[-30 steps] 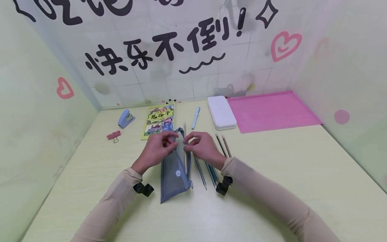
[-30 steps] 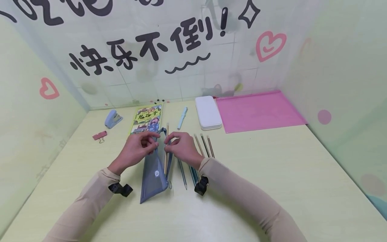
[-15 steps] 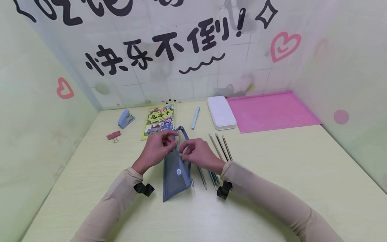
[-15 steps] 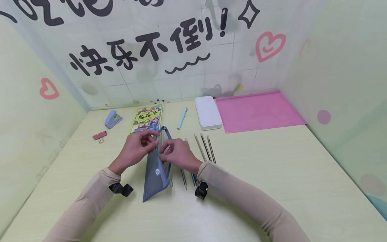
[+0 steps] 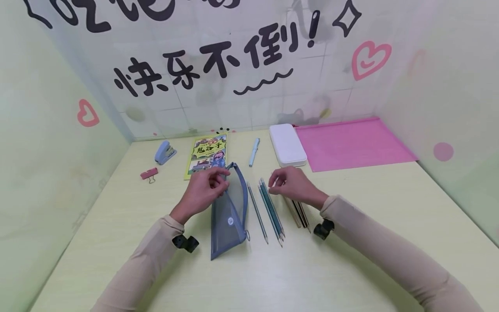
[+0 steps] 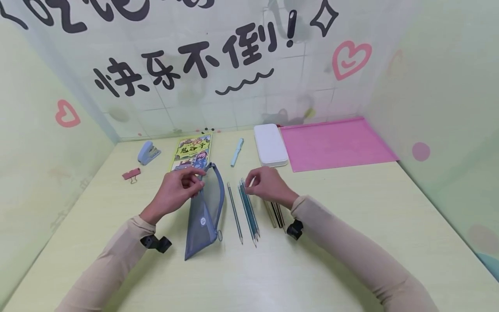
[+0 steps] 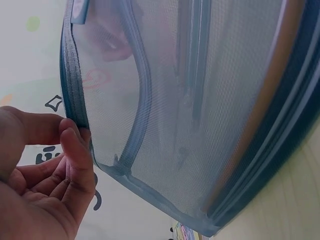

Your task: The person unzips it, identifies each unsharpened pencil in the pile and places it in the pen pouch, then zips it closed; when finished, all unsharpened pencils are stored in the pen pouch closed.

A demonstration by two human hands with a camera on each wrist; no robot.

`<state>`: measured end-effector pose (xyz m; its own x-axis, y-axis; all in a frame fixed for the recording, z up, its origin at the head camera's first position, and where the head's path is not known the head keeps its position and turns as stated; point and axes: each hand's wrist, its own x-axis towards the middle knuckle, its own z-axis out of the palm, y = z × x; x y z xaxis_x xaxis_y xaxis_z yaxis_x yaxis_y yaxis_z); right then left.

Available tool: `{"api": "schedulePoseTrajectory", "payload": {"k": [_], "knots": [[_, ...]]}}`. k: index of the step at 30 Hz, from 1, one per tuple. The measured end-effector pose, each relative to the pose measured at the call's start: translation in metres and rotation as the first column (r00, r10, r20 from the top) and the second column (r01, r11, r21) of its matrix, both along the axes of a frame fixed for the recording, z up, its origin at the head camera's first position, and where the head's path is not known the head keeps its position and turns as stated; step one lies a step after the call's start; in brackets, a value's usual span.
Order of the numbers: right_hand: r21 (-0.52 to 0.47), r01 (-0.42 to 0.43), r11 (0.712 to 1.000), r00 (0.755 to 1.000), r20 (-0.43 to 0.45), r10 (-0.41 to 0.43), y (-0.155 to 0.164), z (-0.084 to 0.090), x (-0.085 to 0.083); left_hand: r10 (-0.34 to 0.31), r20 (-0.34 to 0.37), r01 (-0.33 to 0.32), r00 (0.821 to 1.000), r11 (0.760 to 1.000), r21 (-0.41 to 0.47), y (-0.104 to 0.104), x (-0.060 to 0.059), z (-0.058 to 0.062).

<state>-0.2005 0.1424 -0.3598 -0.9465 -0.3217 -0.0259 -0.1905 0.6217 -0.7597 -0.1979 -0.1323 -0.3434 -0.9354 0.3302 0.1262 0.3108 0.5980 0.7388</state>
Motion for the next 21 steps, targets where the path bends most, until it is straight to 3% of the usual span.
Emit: {"api": "schedulePoseTrajectory", "payload": {"k": [6, 12, 21], "knots": [[0.141, -0.09, 0.986, 0.996, -0.014, 0.093, 0.028, -0.007, -0.008, 0.001, 0.011, -0.001, 1.0, 1.0, -0.011, 0.001, 0.0, 0.002], [0.236, -0.149, 0.96, 0.988, -0.007, 0.155, 0.034, -0.016, -0.013, 0.007, 0.026, -0.007, 1.0, 1.0, -0.026, 0.0, 0.0, 0.003], [0.396, -0.133, 0.908, 0.99, 0.017, 0.137, 0.014, -0.017, -0.007, -0.009, 0.023, 0.01, 1.0, 1.0, -0.021, 0.002, 0.0, 0.003]]}}
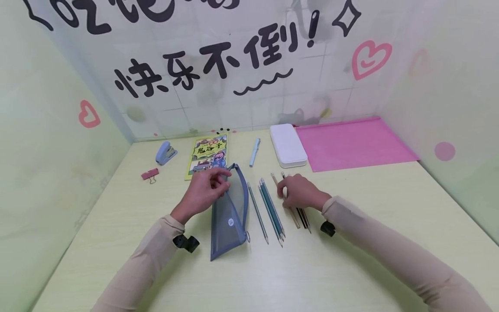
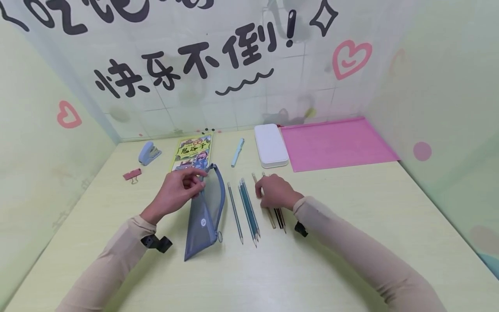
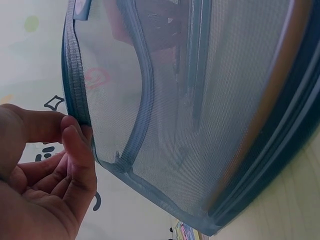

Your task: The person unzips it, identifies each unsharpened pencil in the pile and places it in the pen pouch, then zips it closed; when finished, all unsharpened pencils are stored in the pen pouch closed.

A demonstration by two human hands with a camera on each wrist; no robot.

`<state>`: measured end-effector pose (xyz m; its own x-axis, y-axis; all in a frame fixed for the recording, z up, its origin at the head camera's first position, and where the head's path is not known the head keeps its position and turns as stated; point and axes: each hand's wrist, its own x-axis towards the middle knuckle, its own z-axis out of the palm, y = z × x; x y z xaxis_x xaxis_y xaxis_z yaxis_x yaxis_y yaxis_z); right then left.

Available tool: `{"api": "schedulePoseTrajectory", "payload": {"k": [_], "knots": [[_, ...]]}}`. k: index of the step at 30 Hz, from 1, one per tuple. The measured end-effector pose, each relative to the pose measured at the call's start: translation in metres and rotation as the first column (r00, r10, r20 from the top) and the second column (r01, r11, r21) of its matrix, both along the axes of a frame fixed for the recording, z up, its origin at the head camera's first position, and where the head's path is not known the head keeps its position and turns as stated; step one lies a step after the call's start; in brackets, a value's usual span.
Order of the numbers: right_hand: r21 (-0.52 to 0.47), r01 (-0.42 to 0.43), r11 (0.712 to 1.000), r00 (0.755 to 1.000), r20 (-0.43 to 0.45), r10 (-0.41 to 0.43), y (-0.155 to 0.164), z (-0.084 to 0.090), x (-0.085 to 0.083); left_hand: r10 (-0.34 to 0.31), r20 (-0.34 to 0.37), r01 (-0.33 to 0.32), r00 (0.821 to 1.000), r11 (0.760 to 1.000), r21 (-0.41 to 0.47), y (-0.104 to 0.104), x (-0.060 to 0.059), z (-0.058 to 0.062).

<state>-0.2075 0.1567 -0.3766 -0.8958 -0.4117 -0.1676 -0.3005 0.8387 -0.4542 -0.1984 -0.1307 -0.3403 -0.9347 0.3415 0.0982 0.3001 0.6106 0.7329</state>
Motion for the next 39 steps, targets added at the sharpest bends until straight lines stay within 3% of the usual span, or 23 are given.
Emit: {"api": "schedulePoseTrajectory", "payload": {"k": [5, 11, 21, 24, 28, 32, 36, 39], "knots": [[0.033, 0.0, 0.999, 1.0, -0.025, 0.0, -0.008, -0.001, 0.002, -0.004, 0.004, 0.004, 1.0, 1.0, -0.007, 0.001, -0.001, -0.002], [-0.015, 0.027, 1.0, 0.999, -0.02, -0.028, -0.01, -0.003, 0.0, 0.001, 0.005, -0.001, 1.0, 1.0, -0.02, 0.001, -0.002, -0.001], [-0.2, 0.06, 0.978, 0.998, 0.028, -0.056, -0.015, 0.009, -0.002, 0.003, 0.008, -0.003, 1.0, 1.0, -0.017, 0.0, -0.001, -0.001], [-0.334, 0.094, 0.938, 0.994, 0.085, -0.069, -0.023, 0.017, -0.003, 0.008, 0.005, -0.008, 1.0, 1.0, -0.017, 0.0, -0.001, -0.001], [-0.523, 0.171, 0.835, 0.98, 0.175, -0.091, -0.037, 0.021, -0.003, 0.01, 0.007, -0.01, 1.0, 1.0, -0.016, 0.001, -0.001, -0.001], [-0.619, 0.243, 0.747, 0.966, 0.229, -0.124, -0.052, 0.021, -0.001, 0.007, 0.019, -0.007, 1.0, 1.0, -0.013, 0.002, -0.002, -0.001], [-0.651, 0.283, 0.704, 0.957, 0.24, -0.162, -0.064, 0.019, 0.0, 0.0, 0.017, 0.0, 1.0, 1.0, -0.017, 0.003, -0.002, -0.002], [-0.665, 0.291, 0.688, 0.955, 0.248, -0.164, -0.072, 0.018, 0.002, 0.006, 0.008, -0.006, 1.0, 1.0, -0.028, 0.003, -0.003, -0.001]]}}
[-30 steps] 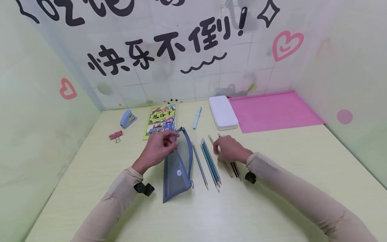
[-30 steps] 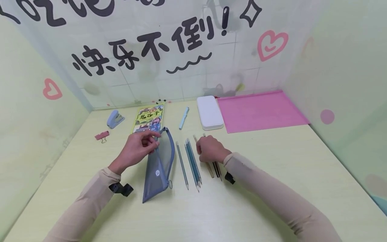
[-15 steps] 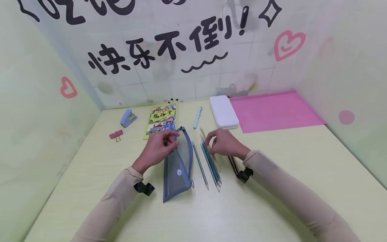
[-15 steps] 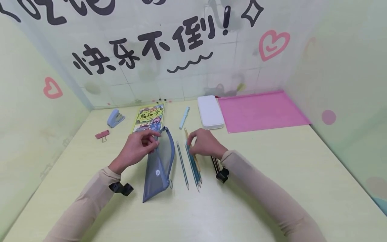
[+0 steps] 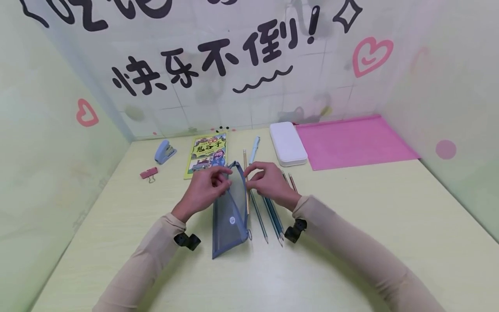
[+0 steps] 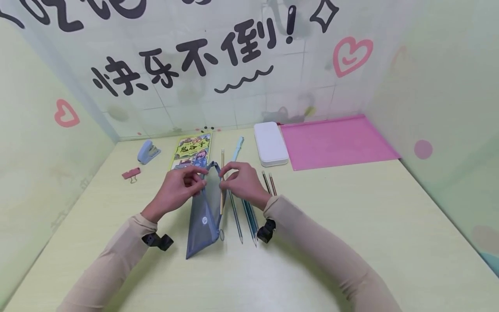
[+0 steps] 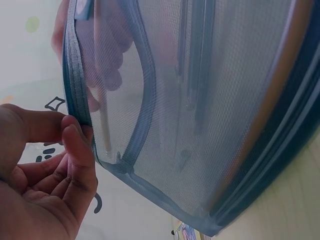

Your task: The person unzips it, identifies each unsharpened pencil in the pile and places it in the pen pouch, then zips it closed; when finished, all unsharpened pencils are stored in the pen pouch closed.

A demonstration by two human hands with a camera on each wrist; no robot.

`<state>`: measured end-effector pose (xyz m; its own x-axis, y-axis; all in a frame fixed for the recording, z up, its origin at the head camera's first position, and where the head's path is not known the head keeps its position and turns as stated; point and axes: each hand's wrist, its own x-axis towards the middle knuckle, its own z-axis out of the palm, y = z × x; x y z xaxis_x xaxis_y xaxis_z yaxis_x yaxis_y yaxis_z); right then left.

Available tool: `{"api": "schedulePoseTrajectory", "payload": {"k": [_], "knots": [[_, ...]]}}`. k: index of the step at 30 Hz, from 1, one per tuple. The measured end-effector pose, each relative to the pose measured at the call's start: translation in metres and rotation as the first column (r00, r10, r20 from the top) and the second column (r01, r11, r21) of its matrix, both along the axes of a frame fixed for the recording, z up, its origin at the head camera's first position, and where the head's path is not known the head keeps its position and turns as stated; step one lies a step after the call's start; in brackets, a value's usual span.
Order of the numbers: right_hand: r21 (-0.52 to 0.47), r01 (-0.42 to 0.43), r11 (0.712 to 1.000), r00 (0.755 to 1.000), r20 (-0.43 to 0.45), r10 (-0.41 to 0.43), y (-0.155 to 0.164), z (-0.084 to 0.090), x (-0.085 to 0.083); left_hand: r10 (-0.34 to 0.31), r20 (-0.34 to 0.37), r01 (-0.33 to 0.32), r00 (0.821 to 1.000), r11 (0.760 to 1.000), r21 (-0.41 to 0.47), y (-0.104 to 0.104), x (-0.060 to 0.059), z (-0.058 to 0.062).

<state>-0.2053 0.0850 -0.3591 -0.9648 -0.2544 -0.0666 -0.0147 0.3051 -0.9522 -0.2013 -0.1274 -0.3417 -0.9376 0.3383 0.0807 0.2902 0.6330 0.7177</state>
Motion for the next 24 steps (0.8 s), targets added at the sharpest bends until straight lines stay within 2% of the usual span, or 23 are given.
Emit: {"api": "schedulePoseTrajectory", "payload": {"k": [11, 18, 24], "knots": [[0.039, -0.061, 0.997, 0.998, 0.028, 0.06, -0.015, 0.002, 0.018, 0.025, -0.022, -0.025, 0.999, 1.0, 0.002, 0.002, 0.0, 0.002], [0.081, -0.107, 0.991, 0.994, -0.006, 0.108, -0.016, -0.001, 0.022, 0.033, -0.049, -0.033, 0.998, 0.999, 0.011, 0.004, 0.0, 0.001], [0.187, -0.133, 0.973, 0.986, -0.077, 0.15, -0.011, 0.002, 0.022, 0.036, -0.053, -0.035, 0.998, 0.999, 0.028, 0.001, -0.002, 0.002]]}}
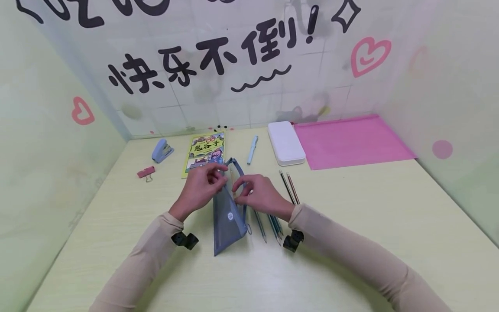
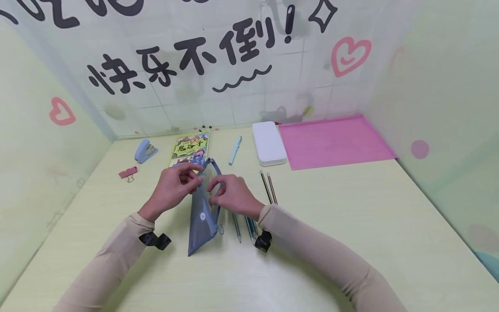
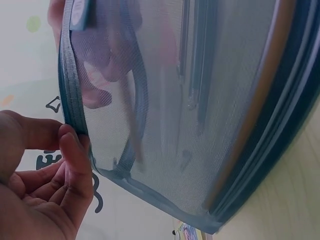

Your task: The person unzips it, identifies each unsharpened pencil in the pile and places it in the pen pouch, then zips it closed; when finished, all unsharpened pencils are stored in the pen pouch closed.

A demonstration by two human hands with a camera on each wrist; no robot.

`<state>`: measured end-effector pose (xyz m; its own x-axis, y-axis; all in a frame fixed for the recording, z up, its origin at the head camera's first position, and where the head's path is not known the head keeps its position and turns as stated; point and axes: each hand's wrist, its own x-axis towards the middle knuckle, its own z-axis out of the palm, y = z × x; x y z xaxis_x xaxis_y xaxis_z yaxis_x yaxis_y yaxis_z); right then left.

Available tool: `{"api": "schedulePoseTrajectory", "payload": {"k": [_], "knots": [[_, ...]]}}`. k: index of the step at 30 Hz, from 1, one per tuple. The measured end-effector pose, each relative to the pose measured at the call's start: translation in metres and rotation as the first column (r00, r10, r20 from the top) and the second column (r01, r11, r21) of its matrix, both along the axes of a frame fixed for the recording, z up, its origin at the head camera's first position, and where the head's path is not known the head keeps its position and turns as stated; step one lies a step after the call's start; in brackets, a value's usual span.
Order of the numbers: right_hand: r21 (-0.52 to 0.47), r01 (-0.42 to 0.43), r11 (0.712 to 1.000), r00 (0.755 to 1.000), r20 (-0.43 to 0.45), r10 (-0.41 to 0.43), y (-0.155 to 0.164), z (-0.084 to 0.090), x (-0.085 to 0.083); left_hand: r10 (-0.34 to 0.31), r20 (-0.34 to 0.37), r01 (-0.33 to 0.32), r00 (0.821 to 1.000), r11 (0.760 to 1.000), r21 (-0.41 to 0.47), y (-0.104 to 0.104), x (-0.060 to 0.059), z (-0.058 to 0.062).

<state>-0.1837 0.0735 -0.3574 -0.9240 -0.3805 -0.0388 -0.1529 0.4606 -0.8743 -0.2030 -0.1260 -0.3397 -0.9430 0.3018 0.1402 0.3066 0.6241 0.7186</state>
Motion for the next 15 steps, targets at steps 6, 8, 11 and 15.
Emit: {"api": "schedulePoseTrajectory", "payload": {"k": [6, 8, 11, 15], "knots": [[0.035, 0.084, 0.996, 0.995, -0.062, -0.081, 0.025, 0.011, -0.007, 0.004, 0.024, -0.004, 1.0, 1.0, 0.0, -0.002, 0.0, 0.002], [0.054, 0.103, 0.993, 0.992, -0.084, -0.098, 0.037, 0.013, -0.01, 0.009, 0.029, -0.009, 1.0, 1.0, -0.009, -0.003, 0.0, 0.004], [0.102, 0.096, 0.99, 0.99, -0.117, -0.084, 0.055, 0.012, -0.015, 0.015, 0.037, -0.014, 0.999, 1.0, -0.017, -0.005, 0.001, 0.005], [0.283, 0.053, 0.958, 0.984, -0.181, -0.001, 0.078, 0.001, -0.021, 0.011, 0.045, -0.011, 0.999, 1.0, -0.015, -0.009, 0.0, 0.004]]}}
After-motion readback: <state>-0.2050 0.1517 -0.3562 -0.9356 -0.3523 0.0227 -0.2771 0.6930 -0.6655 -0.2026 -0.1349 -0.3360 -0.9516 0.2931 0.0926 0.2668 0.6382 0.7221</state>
